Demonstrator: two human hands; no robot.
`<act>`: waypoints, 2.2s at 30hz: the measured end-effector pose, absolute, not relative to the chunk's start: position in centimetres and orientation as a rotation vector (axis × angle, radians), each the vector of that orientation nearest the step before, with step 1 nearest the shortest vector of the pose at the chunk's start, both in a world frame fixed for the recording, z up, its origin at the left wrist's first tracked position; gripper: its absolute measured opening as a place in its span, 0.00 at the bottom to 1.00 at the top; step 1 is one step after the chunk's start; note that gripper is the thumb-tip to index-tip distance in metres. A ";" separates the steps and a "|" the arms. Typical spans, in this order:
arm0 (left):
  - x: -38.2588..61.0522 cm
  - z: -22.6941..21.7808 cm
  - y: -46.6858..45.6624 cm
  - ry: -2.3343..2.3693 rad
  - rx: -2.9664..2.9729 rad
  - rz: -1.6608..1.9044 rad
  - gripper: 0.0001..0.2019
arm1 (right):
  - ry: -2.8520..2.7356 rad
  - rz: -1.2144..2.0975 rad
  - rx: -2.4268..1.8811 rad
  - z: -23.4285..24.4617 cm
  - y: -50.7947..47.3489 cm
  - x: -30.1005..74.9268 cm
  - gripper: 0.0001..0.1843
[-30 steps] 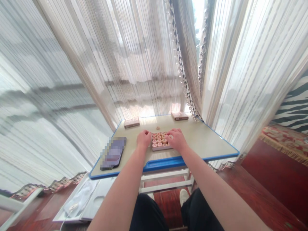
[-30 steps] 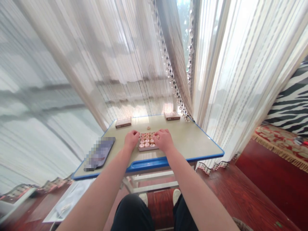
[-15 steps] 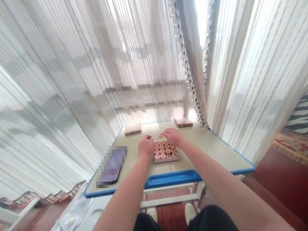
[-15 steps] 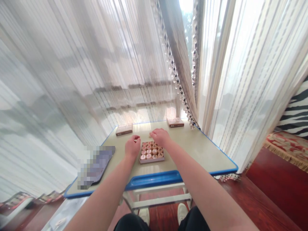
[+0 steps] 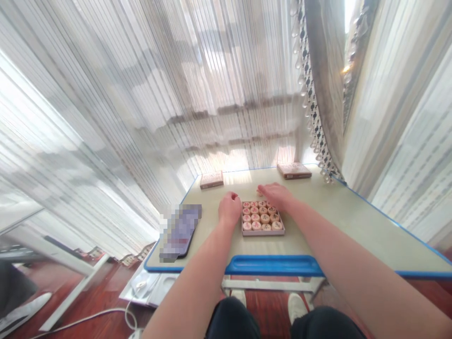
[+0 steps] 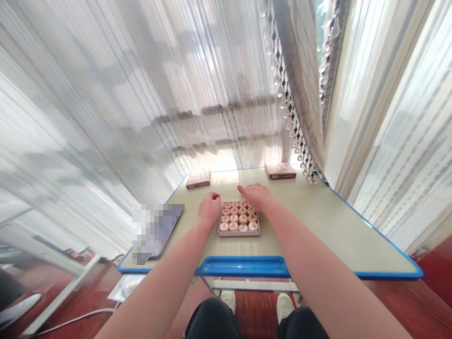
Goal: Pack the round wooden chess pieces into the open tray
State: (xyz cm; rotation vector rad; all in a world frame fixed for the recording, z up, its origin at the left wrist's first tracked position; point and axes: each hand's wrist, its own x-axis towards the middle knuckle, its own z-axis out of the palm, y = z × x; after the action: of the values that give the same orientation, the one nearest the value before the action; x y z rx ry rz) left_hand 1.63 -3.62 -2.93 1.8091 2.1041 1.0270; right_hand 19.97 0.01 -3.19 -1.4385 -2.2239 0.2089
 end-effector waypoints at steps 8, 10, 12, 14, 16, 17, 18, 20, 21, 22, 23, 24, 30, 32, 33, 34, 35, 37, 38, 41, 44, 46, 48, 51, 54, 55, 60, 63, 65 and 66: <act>1.6 -2.8 -3.7 2.105 1.857 0.993 0.11 | -2.137 0.130 -1.556 -2.8 -0.5 20.4 0.35; 1.7 -2.7 -3.8 2.109 1.842 0.992 0.11 | -2.123 0.084 -1.626 -2.7 -0.5 20.7 0.35; 1.7 -2.7 -3.8 2.117 1.836 0.996 0.11 | -2.066 0.051 -1.742 -2.5 -0.6 21.1 0.32; 1.7 -2.8 -3.8 2.124 1.847 0.998 0.11 | -1.975 0.029 -1.861 -2.4 -0.7 21.6 0.26; 1.7 -2.9 -3.7 2.122 1.864 1.004 0.11 | -1.901 0.008 -1.936 -2.3 -0.8 22.1 0.20; 1.7 -2.9 -3.7 2.120 1.871 1.007 0.11 | -1.878 -0.002 -1.955 -2.3 -0.8 22.3 0.18; 1.7 -3.0 -3.7 2.119 1.875 1.008 0.11 | -1.862 -0.005 -1.964 -2.3 -0.9 22.4 0.16; 1.7 -2.9 -3.7 2.126 1.875 0.999 0.12 | -1.850 0.014 -1.965 -2.3 -1.0 22.6 0.15; 1.7 -2.9 -3.8 2.133 1.872 0.992 0.12 | -1.850 0.031 -1.962 -2.3 -1.1 22.6 0.14; 1.7 -2.9 -3.8 2.137 1.868 0.985 0.12 | -1.851 0.047 -1.960 -2.3 -1.1 22.6 0.14; 1.7 -2.8 -3.8 2.138 1.866 0.981 0.12 | -1.851 0.060 -1.961 -2.3 -1.2 22.6 0.13; 1.7 -2.8 -3.8 2.137 1.866 0.978 0.12 | -1.848 0.069 -1.962 -2.3 -1.2 22.6 0.13; 1.6 -2.8 -3.7 2.123 1.888 0.977 0.12 | -1.765 0.079 -1.864 -2.5 -1.1 22.5 0.16; 1.5 -2.9 -3.7 2.118 1.895 0.985 0.12 | -1.758 0.069 -1.789 -2.4 -1.3 22.4 0.16; 1.5 -2.9 -3.7 2.117 1.894 0.987 0.12 | -1.756 0.069 -1.743 -2.3 -1.5 22.2 0.16; 1.5 -2.8 -3.8 2.116 1.890 0.989 0.12 | -1.757 0.078 -1.684 -2.2 -1.7 22.0 0.16; 1.5 -2.8 -3.8 2.114 1.885 0.994 0.12 | -1.761 0.099 -1.612 -2.0 -2.1 21.8 0.15; 1.5 -2.7 -3.9 2.106 1.869 1.017 0.12 | -1.775 0.178 -1.450 -1.6 -2.9 21.2 0.14; 1.4 -2.6 -3.9 2.104 1.857 1.035 0.12 | -1.791 0.225 -1.376 -1.4 -3.5 20.9 0.13; 1.4 -2.5 -3.8 2.103 1.827 1.080 0.12 | -1.876 0.303 -1.248 -1.2 -5.6 20.2 0.10; 1.3 -2.4 -3.6 2.100 1.827 1.090 0.11 | -1.961 0.267 -1.125 -1.8 -8.1 20.0 0.10; 1.3 -2.4 -3.6 2.088 1.838 1.091 0.11 | -1.956 0.228 -1.070 -2.4 -9.8 20.2 0.11; 1.3 -2.3 -3.6 2.075 1.848 1.091 0.11 | -1.946 0.182 -1.031 -3.0 -11.2 20.4 0.11; 1.3 -2.2 -3.7 2.073 1.855 1.092 0.11 | -1.939 0.128 -1.016 -3.5 -12.2 20.6 0.11; 1.2 -2.3 -3.7 2.073 1.874 1.080 0.11 | -1.960 0.082 -1.027 -3.8 -12.2 20.5 0.08; 1.2 -2.4 -3.7 2.072 1.881 1.075 0.11 | -1.959 0.066 -1.036 -3.8 -12.1 20.4 0.07; 1.2 -2.6 -3.8 2.055 1.906 1.065 0.11 | -1.973 -0.005 -1.039 -4.2 -11.5 20.0 0.05; 1.1 -2.7 -3.8 2.052 1.915 1.054 0.12 | -1.983 -0.015 -1.023 -4.3 -11.6 20.0 0.03; 1.1 -2.8 -3.7 2.058 1.916 1.051 0.12 | -1.980 -0.009 -1.020 -4.3 -11.7 20.1 0.02; 1.1 -2.8 -3.7 2.059 1.917 1.052 0.12 | -1.979 -0.006 -1.019 -4.3 -11.7 20.1 0.02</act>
State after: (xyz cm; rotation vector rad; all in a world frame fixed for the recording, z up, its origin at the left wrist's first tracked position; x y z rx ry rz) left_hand 1.06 -3.70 -2.80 1.9171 2.0591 1.0523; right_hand 20.05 -11.69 -4.31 -1.0193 -1.9792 -0.0058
